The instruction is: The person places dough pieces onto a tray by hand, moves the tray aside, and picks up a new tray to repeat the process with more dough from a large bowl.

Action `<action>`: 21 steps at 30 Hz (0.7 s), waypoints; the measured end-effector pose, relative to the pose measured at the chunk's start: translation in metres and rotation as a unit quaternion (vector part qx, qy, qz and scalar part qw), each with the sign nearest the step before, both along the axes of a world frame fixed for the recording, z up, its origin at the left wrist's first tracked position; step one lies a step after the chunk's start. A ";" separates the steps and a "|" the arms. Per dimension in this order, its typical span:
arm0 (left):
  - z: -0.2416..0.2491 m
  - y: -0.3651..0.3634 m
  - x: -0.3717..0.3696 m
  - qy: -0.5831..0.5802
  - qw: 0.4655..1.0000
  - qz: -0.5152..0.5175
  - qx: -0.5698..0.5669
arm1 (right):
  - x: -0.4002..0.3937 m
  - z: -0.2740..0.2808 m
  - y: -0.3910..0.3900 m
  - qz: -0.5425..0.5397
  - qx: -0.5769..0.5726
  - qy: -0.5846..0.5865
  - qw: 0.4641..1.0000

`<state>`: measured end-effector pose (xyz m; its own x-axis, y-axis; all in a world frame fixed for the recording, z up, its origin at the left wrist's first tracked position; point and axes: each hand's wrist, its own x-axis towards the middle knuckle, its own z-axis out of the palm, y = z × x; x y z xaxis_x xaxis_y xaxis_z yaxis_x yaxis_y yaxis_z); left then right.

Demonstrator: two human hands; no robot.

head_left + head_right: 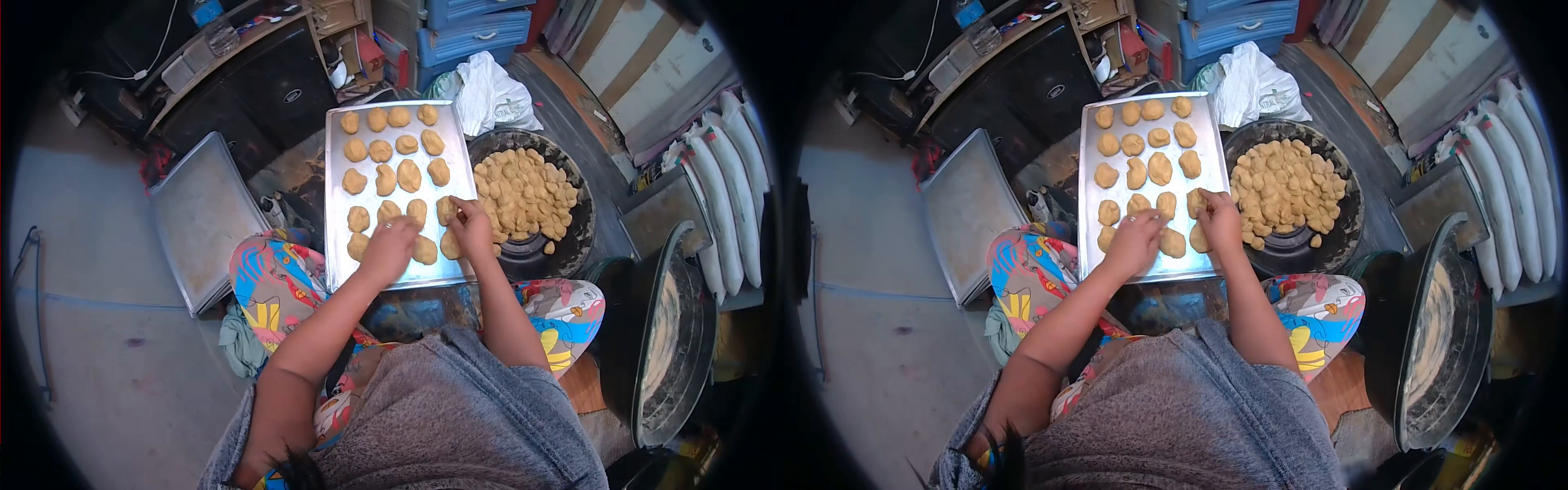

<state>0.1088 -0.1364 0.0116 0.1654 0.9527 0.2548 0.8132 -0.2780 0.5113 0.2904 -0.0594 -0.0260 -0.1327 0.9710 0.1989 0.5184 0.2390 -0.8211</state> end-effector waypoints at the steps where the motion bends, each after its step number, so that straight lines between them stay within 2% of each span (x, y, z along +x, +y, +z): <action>1: -0.001 0.004 -0.006 0.002 1.000 0.002 0.000 | -0.003 0.001 0.001 0.002 0.000 0.002 1.000; 3: -0.004 0.018 -0.024 0.028 0.998 0.049 0.038 | -0.007 0.003 0.003 -0.004 -0.011 -0.012 1.000; 7: 0.000 0.034 -0.040 0.056 0.994 0.093 0.016 | -0.012 -0.001 0.011 0.006 0.007 -0.056 0.998; 8: 0.000 0.039 -0.041 0.084 0.991 0.101 0.040 | -0.013 0.001 0.012 0.019 0.005 -0.082 0.996; 12: -0.011 0.074 -0.047 0.072 0.986 0.104 0.107 | -0.014 0.023 0.023 0.031 0.005 -0.166 0.986; 15: -0.013 0.088 -0.053 0.050 0.994 0.060 0.077 | -0.021 0.030 0.048 -0.016 0.040 -0.126 0.991; 17: -0.009 0.092 -0.058 0.085 0.994 0.066 -0.013 | -0.029 0.025 0.065 -0.009 0.060 -0.120 0.991; 19: -0.014 0.096 -0.061 0.075 0.994 0.077 -0.007 | -0.040 0.016 0.077 0.001 0.126 -0.162 0.979; 21: -0.019 0.099 -0.064 0.064 0.994 0.091 0.000 | -0.047 0.002 0.082 0.008 0.094 -0.212 0.973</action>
